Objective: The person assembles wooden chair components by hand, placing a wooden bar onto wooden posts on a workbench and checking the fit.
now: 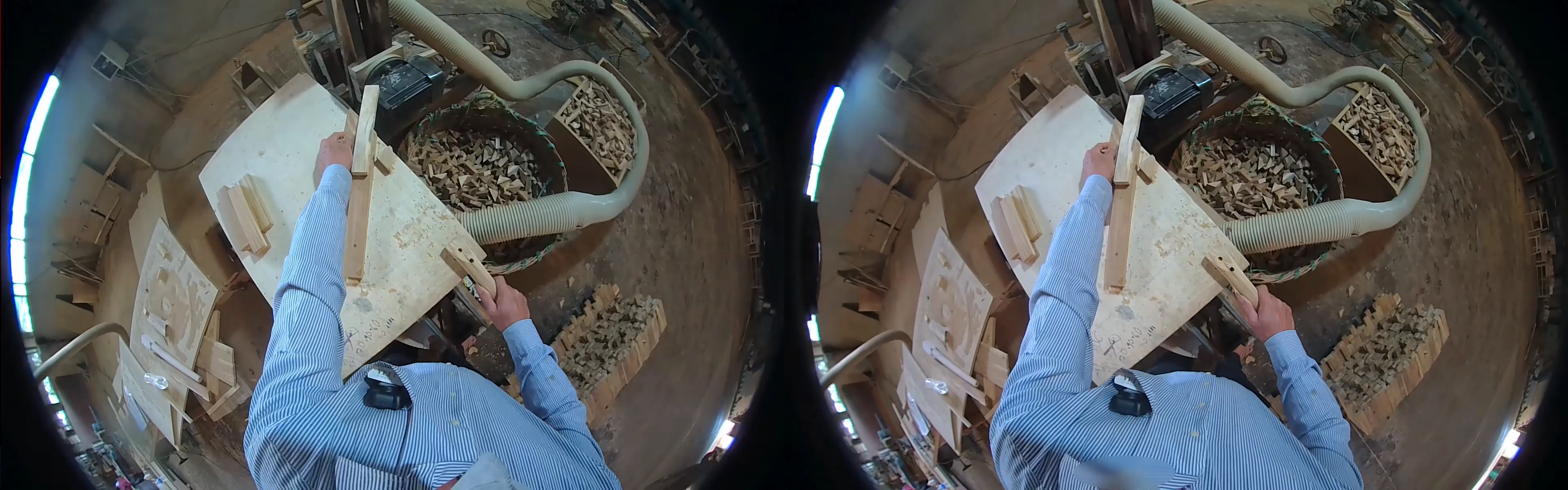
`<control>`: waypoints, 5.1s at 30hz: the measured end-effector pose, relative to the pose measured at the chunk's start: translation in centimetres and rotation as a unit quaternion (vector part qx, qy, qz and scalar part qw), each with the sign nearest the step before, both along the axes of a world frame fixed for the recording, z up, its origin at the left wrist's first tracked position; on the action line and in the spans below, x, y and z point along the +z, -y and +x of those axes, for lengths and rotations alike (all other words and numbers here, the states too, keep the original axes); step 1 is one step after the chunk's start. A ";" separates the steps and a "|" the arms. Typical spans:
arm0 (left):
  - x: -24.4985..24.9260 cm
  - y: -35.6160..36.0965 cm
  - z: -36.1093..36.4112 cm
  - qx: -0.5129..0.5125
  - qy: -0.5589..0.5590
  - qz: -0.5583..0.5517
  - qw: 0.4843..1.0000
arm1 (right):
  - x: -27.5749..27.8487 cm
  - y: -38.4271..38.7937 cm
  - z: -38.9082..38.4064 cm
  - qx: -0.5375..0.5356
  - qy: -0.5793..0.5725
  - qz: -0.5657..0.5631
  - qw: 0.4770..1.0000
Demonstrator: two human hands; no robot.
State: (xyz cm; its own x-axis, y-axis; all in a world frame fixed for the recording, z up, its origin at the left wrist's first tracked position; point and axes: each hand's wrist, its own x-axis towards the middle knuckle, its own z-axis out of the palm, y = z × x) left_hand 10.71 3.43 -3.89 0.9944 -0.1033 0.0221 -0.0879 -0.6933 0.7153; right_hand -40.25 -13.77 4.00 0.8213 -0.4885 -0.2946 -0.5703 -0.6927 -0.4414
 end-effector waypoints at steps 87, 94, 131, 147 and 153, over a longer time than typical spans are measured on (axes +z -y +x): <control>0.4 1.2 -0.1 0.033 0.013 -0.029 0.999 | -0.1 0.0 0.0 -0.005 0.003 -0.010 1.000; 0.7 1.3 -6.5 0.026 0.046 -0.083 0.995 | -0.1 0.7 -4.7 -0.007 -0.010 -0.012 1.000; 1.4 3.7 -11.5 0.072 -0.014 -0.057 0.996 | -1.2 1.9 -12.6 0.016 -0.008 0.007 1.000; 1.7 2.4 -1.0 0.071 -0.043 -0.095 0.992 | -0.6 0.4 -2.1 0.011 -0.023 -0.001 1.000; 1.1 2.0 2.6 0.076 -0.030 -0.093 0.992 | -0.4 0.0 1.4 0.013 -0.025 0.001 1.000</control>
State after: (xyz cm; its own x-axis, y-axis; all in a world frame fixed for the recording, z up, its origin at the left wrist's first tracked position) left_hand 13.30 1.42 -2.81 0.9983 0.0488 -0.0322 0.0538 -0.5507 0.8330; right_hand -38.84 -13.73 3.60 0.8182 -0.4659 -0.3368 -0.5731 -0.7074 -0.4137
